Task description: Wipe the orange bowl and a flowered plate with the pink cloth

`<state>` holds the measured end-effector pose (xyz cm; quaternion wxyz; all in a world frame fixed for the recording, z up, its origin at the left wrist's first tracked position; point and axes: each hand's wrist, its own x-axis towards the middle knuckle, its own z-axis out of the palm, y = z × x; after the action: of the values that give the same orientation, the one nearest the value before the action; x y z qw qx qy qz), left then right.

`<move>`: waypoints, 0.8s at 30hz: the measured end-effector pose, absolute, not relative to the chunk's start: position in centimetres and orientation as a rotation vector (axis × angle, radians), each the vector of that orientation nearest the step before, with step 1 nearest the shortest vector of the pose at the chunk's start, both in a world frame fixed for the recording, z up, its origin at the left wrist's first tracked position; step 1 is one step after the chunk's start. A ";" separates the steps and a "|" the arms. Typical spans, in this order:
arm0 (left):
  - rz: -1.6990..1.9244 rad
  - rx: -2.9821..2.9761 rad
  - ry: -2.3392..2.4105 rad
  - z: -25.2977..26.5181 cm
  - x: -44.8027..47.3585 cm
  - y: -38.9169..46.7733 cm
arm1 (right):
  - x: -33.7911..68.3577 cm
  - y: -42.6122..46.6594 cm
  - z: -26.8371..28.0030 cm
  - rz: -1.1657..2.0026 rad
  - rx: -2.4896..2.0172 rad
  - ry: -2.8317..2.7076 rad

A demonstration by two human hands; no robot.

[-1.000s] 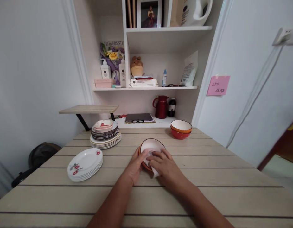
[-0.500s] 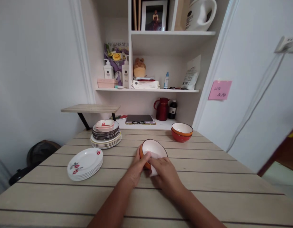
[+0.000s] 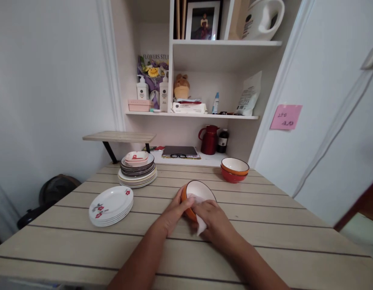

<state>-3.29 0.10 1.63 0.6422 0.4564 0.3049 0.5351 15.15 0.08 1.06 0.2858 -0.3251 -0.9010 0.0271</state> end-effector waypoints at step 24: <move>1.292 1.003 0.637 0.4 -2.9 0.5 | 14.5 -0.7 0.6 -0.072 -0.999 -2.341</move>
<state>-2.87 0.47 0.41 0.6389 0.4398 0.2791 0.5661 14.52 -0.71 0.63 0.2934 -0.3750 -0.8790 -0.0270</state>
